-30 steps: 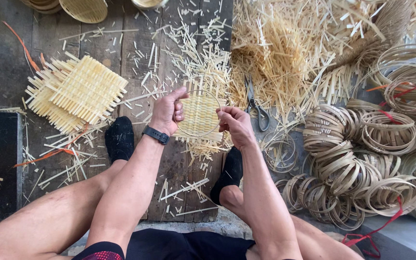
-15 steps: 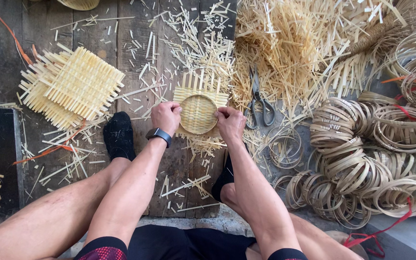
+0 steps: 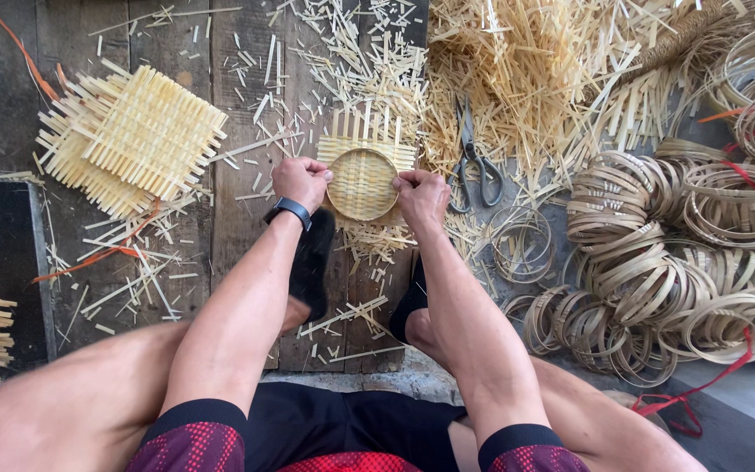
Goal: The person weaves bamboo strips into a square lattice, aligns a circular bamboo frame over the lattice, and uses shears to cut away the excess bamboo material.
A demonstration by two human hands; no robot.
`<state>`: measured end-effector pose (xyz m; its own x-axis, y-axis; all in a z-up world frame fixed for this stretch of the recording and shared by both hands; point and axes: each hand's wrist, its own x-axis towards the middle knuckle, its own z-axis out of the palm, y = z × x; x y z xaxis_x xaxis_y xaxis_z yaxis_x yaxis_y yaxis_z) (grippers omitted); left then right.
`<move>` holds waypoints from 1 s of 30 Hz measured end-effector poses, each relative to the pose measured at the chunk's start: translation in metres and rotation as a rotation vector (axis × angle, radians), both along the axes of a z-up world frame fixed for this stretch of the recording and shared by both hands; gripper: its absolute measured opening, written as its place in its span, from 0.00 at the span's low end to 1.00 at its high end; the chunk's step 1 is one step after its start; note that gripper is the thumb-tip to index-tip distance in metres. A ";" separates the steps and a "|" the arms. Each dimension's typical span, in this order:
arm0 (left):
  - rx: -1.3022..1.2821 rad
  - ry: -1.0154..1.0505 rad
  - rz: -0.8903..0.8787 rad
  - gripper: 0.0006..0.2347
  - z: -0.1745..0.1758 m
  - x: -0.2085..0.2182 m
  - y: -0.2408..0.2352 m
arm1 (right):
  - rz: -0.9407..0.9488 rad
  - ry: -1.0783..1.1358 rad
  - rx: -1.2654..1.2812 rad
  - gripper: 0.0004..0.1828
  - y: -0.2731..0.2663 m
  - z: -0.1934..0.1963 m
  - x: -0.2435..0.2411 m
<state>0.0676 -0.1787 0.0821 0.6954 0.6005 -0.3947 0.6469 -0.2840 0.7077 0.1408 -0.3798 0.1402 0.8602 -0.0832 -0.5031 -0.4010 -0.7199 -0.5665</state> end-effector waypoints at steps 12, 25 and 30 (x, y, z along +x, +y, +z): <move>0.028 -0.070 -0.028 0.04 0.007 0.002 -0.008 | 0.040 -0.006 -0.033 0.10 -0.002 -0.006 0.009; -0.268 0.008 -0.064 0.04 0.000 0.004 0.013 | 0.267 -0.157 -0.089 0.08 -0.009 -0.011 0.018; 0.387 -0.210 -0.578 0.06 0.010 0.034 0.015 | -0.221 0.227 0.171 0.24 0.018 -0.036 -0.057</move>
